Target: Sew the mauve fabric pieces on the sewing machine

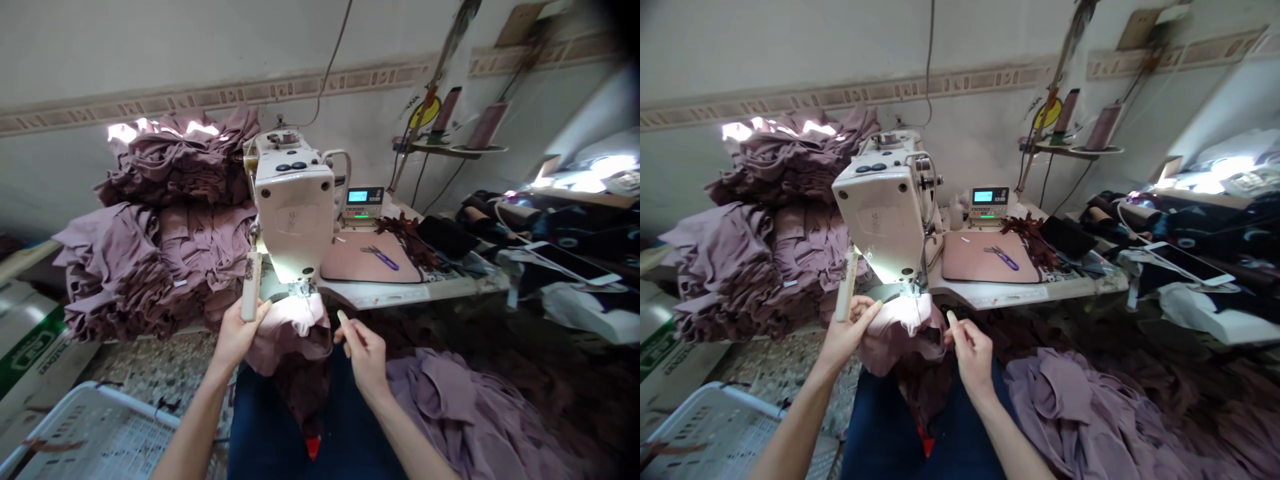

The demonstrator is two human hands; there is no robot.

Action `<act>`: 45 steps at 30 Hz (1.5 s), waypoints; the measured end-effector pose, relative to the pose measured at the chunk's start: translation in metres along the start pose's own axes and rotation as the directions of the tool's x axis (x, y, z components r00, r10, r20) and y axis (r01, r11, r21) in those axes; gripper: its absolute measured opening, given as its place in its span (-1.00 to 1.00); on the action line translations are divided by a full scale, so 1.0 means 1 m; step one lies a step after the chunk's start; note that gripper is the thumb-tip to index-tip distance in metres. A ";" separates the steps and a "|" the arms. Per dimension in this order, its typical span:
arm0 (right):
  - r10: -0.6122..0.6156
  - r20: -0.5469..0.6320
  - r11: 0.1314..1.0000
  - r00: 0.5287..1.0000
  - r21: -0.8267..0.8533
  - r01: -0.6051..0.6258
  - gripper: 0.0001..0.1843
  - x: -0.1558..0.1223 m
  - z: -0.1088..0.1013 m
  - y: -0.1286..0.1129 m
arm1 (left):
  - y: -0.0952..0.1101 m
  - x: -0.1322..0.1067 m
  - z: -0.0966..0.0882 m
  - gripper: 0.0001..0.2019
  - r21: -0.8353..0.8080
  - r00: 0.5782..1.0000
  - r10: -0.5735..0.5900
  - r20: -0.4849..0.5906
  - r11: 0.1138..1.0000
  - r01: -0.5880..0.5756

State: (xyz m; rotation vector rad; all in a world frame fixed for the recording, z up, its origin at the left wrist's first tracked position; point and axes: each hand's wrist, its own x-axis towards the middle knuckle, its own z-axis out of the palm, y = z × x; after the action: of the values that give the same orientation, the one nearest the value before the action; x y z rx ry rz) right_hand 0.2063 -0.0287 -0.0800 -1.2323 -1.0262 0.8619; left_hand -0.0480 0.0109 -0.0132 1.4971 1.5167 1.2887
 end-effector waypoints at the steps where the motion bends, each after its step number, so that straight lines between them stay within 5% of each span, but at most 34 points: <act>1: 0.013 0.039 1.000 0.999 0.018 -0.014 -0.35 -0.009 0.007 0.000 | -0.001 0.003 -0.002 -0.61 -0.004 1.000 0.001 -0.012 1.000 -0.001; 6: 0.127 0.363 0.976 0.923 0.122 -0.182 -0.24 -0.032 0.049 -0.010 | -0.004 0.014 0.008 -0.62 0.059 0.997 0.046 -0.056 0.997 -0.043; 9: 0.185 0.352 0.953 0.918 0.165 -0.255 -0.26 -0.038 0.057 -0.023 | -0.005 0.008 0.015 -0.59 0.081 0.999 0.005 -0.043 0.997 -0.002; 12: 0.197 0.317 0.953 0.928 0.161 -0.257 -0.37 -0.041 0.046 -0.034 | -0.005 -0.009 0.014 -0.59 -0.019 0.998 -0.021 0.057 1.000 0.022; 14: 0.219 0.331 0.946 0.918 0.156 -0.283 -0.40 -0.039 0.030 -0.040 | -0.007 -0.022 0.009 -0.59 -0.072 0.976 -0.008 0.216 0.997 0.024; 17: 0.223 0.463 0.956 0.858 0.068 -0.286 -0.44 -0.031 0.005 -0.050 | -0.010 -0.038 0.000 -0.59 -0.057 0.880 0.042 0.473 0.998 -0.017; 21: 0.163 0.651 0.983 0.742 -0.175 -0.062 -0.59 -0.026 -0.012 -0.070 | -0.012 -0.052 0.006 -0.69 -0.092 0.877 0.004 0.480 0.995 0.046; 23: 0.213 0.735 0.964 0.644 -0.266 -0.015 -0.63 -0.026 -0.015 -0.080 | -0.010 -0.061 0.018 -0.66 -0.110 0.800 -0.042 0.598 0.985 0.133; 25: 0.250 0.808 0.950 0.534 -0.312 0.026 -0.69 -0.025 -0.020 -0.087 | -0.010 -0.070 0.029 -0.62 -0.076 0.623 -0.053 0.781 0.981 0.178; 27: 0.243 0.845 0.942 0.476 -0.322 0.092 -0.78 -0.021 -0.027 -0.088 | -0.010 -0.077 0.035 -0.58 -0.047 0.483 -0.062 0.873 0.976 0.211; 28: 0.237 0.848 0.938 0.474 -0.326 0.115 -0.81 -0.018 -0.032 -0.087 | -0.010 -0.078 0.036 -0.55 -0.050 0.466 -0.067 0.882 0.971 0.235; 30: 0.252 0.815 0.937 0.523 -0.340 0.078 -0.80 -0.013 -0.041 -0.081 | -0.010 -0.078 0.033 -0.51 -0.071 0.519 -0.076 0.851 0.964 0.258; 34: 0.295 0.675 0.953 0.676 -0.264 -0.152 -0.60 -0.008 -0.049 -0.064 | -0.003 -0.070 0.021 -0.57 -0.072 0.737 -0.040 0.674 0.990 0.120; 36: 0.302 0.622 0.953 0.722 -0.198 -0.229 -0.53 -0.007 -0.046 -0.058 | 0.000 -0.065 0.018 -0.63 -0.073 0.808 -0.024 0.589 0.994 0.083; 40: 0.251 0.576 0.968 0.778 -0.130 -0.216 -0.47 -0.004 -0.036 -0.058 | 0.004 -0.057 0.017 -0.61 -0.090 0.835 0.076 0.545 0.995 -0.032; 45: 0.022 0.524 0.979 0.851 -0.185 0.088 -0.58 -0.004 -0.029 -0.079 | 0.009 -0.050 0.017 -0.69 0.010 0.801 0.336 0.495 0.920 -0.392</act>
State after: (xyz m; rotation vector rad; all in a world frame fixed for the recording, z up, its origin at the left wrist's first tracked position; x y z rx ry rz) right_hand 0.2316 -0.0534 -0.0036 -1.1645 -1.6054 1.1221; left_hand -0.0216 -0.0359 -0.0192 2.0775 1.0106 0.9235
